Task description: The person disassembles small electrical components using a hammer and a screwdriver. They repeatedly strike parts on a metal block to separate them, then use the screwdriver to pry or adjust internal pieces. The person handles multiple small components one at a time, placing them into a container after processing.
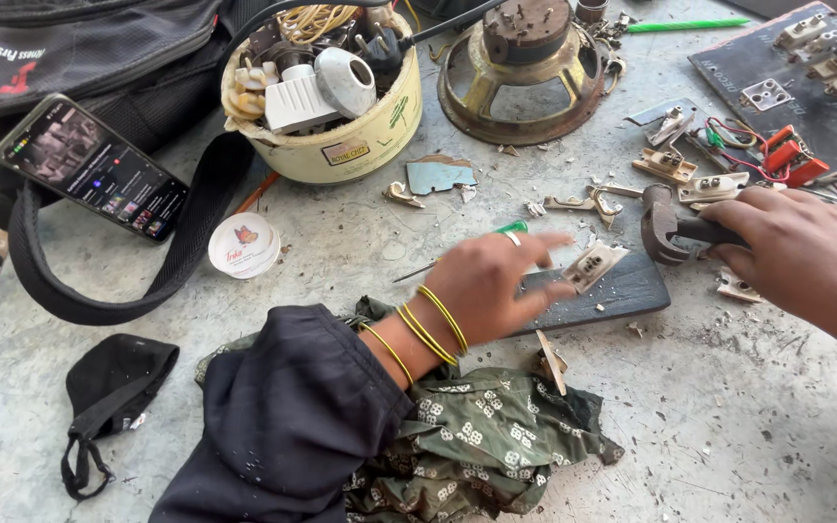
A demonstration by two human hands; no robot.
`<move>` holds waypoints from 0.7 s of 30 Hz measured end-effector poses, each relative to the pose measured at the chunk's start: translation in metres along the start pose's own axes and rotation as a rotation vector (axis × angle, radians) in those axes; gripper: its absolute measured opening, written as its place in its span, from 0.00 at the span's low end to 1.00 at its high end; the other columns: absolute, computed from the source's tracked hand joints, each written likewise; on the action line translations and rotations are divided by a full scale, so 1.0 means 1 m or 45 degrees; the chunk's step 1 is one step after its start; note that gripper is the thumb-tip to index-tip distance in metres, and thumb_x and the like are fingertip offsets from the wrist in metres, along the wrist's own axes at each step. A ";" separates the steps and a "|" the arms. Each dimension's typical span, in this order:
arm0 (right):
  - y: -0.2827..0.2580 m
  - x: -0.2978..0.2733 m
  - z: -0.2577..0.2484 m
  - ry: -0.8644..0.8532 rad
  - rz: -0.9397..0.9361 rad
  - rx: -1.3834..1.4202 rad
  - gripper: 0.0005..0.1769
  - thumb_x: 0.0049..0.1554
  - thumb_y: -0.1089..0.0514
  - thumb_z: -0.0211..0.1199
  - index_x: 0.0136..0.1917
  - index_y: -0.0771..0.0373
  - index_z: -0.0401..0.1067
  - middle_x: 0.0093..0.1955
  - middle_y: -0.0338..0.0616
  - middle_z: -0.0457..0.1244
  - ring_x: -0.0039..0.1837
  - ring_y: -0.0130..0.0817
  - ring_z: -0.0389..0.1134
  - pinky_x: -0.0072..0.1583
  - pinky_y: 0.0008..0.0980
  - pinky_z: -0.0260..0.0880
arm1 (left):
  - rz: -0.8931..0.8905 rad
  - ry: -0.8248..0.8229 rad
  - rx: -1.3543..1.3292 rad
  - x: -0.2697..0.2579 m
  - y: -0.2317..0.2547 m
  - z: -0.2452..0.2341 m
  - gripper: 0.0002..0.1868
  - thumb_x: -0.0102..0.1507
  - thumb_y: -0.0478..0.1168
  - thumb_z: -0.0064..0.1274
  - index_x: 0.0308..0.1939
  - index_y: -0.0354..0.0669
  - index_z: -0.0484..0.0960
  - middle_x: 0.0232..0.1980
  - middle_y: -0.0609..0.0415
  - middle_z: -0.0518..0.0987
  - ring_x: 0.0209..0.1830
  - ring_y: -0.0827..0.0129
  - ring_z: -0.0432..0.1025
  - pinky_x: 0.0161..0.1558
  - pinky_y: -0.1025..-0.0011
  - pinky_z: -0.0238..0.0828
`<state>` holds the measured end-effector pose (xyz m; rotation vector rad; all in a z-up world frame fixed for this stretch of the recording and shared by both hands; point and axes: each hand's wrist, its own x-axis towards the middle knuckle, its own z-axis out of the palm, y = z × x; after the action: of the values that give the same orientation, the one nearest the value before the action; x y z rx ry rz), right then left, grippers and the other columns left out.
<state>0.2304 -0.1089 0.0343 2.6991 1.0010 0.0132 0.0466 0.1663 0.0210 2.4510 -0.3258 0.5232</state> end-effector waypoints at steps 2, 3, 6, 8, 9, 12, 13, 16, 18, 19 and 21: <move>0.001 0.000 0.000 0.010 -0.014 -0.008 0.26 0.56 0.44 0.63 0.67 0.48 0.71 0.59 0.37 0.67 0.67 0.37 0.68 0.67 0.38 0.69 | 0.027 0.160 -0.002 0.001 -0.023 -0.002 0.25 0.63 0.48 0.61 0.63 0.47 0.78 0.47 0.50 0.84 0.42 0.59 0.78 0.45 0.64 0.76; 0.000 0.000 0.000 0.015 -0.020 -0.008 0.26 0.56 0.44 0.63 0.67 0.48 0.71 0.59 0.37 0.67 0.67 0.37 0.68 0.67 0.38 0.69 | 0.062 0.289 0.071 0.002 -0.042 -0.009 0.25 0.62 0.46 0.61 0.62 0.48 0.78 0.52 0.48 0.83 0.46 0.55 0.78 0.50 0.61 0.75; -0.003 -0.001 -0.004 -0.050 0.029 -0.036 0.26 0.58 0.43 0.62 0.68 0.47 0.71 0.59 0.36 0.67 0.67 0.35 0.68 0.67 0.37 0.70 | -0.135 0.170 0.675 0.000 -0.097 -0.036 0.24 0.60 0.30 0.50 0.60 0.51 0.80 0.63 0.46 0.78 0.61 0.51 0.72 0.63 0.58 0.68; -0.004 -0.002 -0.006 -0.045 0.024 -0.027 0.26 0.58 0.44 0.62 0.69 0.47 0.70 0.59 0.35 0.67 0.66 0.34 0.69 0.66 0.36 0.70 | -0.219 0.111 0.728 -0.003 -0.113 -0.037 0.28 0.58 0.28 0.49 0.60 0.55 0.81 0.66 0.45 0.76 0.65 0.49 0.69 0.64 0.58 0.65; -0.004 -0.004 -0.006 -0.046 0.023 -0.021 0.26 0.58 0.45 0.61 0.70 0.46 0.70 0.59 0.34 0.67 0.65 0.34 0.69 0.66 0.36 0.70 | -0.300 0.052 0.688 -0.004 -0.116 -0.033 0.28 0.59 0.27 0.48 0.60 0.57 0.81 0.66 0.45 0.76 0.65 0.50 0.68 0.64 0.58 0.65; -0.002 -0.005 -0.003 0.015 -0.003 0.004 0.26 0.57 0.46 0.62 0.69 0.47 0.70 0.60 0.34 0.67 0.66 0.34 0.69 0.66 0.36 0.71 | -0.379 -0.043 0.535 -0.001 -0.108 -0.023 0.28 0.61 0.28 0.48 0.64 0.57 0.79 0.66 0.48 0.76 0.64 0.51 0.69 0.65 0.59 0.65; -0.002 -0.006 -0.003 0.025 -0.007 0.002 0.26 0.57 0.47 0.62 0.69 0.47 0.70 0.60 0.33 0.67 0.66 0.34 0.69 0.66 0.36 0.71 | -0.379 -0.057 0.479 0.002 -0.102 -0.020 0.28 0.62 0.29 0.48 0.65 0.55 0.78 0.66 0.49 0.77 0.64 0.51 0.69 0.65 0.59 0.65; -0.002 -0.007 -0.001 0.048 -0.018 -0.003 0.27 0.57 0.49 0.62 0.69 0.47 0.70 0.61 0.33 0.67 0.66 0.34 0.69 0.66 0.36 0.71 | -0.500 -0.076 0.258 0.007 -0.095 -0.020 0.35 0.66 0.36 0.52 0.78 0.51 0.63 0.65 0.43 0.74 0.63 0.48 0.69 0.65 0.56 0.65; -0.003 -0.006 -0.002 0.057 -0.018 -0.003 0.27 0.56 0.49 0.62 0.69 0.47 0.70 0.61 0.34 0.67 0.66 0.34 0.69 0.65 0.37 0.71 | -0.452 -0.063 0.412 0.007 -0.103 -0.025 0.34 0.65 0.38 0.54 0.75 0.49 0.64 0.62 0.42 0.76 0.65 0.48 0.68 0.66 0.56 0.63; -0.003 -0.007 -0.003 0.061 -0.021 -0.006 0.27 0.56 0.49 0.62 0.69 0.47 0.70 0.61 0.34 0.67 0.66 0.34 0.69 0.65 0.37 0.71 | -0.427 -0.058 0.489 0.005 -0.109 -0.026 0.33 0.64 0.39 0.56 0.73 0.49 0.65 0.60 0.42 0.77 0.67 0.48 0.68 0.67 0.55 0.62; -0.003 -0.008 -0.004 0.069 -0.027 -0.012 0.28 0.55 0.49 0.63 0.69 0.46 0.70 0.61 0.33 0.67 0.66 0.34 0.69 0.65 0.37 0.71 | -0.381 0.019 0.548 -0.001 -0.122 -0.021 0.29 0.64 0.37 0.54 0.69 0.50 0.67 0.64 0.43 0.77 0.67 0.48 0.68 0.67 0.56 0.62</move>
<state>0.2220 -0.1103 0.0379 2.6931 1.0421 0.0867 0.0818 0.2755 -0.0260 2.8371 0.1819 0.5214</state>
